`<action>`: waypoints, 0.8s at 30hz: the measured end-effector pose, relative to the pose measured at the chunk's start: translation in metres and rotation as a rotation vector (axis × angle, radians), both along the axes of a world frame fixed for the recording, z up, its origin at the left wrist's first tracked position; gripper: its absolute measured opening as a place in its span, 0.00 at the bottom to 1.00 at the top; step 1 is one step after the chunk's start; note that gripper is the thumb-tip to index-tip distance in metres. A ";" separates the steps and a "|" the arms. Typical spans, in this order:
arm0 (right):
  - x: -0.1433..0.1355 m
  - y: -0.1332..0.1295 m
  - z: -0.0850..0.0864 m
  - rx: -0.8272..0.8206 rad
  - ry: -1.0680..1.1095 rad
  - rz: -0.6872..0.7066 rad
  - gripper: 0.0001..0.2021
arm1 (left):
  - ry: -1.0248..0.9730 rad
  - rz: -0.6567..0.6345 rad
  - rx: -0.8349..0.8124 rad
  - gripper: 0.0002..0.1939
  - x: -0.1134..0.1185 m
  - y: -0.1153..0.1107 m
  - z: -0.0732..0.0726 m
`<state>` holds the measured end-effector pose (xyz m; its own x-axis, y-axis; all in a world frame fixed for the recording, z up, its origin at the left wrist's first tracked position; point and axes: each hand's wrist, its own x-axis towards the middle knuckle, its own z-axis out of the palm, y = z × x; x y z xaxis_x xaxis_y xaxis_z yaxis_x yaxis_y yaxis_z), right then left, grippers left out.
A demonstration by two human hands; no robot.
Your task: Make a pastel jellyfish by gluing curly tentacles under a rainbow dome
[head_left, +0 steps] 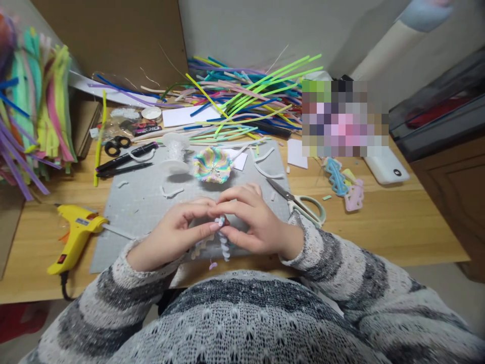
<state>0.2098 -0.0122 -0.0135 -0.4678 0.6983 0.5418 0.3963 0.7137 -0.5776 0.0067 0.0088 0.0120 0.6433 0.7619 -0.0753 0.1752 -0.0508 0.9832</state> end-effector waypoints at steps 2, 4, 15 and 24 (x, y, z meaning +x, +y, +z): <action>0.000 0.002 -0.001 -0.060 0.069 0.045 0.11 | -0.001 0.009 -0.032 0.06 0.000 0.000 0.001; 0.000 0.003 -0.002 -0.096 0.136 0.076 0.08 | -0.020 0.036 -0.055 0.05 -0.001 0.000 0.001; 0.003 0.005 0.000 -0.153 0.190 0.012 0.03 | 0.050 0.115 0.153 0.07 0.003 0.000 -0.002; 0.003 0.001 0.016 0.027 0.130 -0.158 0.10 | 0.031 0.151 0.096 0.04 0.003 0.000 -0.005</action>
<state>0.2127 -0.0114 0.0021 -0.2786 0.7418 0.6100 0.4283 0.6645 -0.6124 0.0094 0.0085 0.0073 0.5191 0.8546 -0.0157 0.2181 -0.1147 0.9692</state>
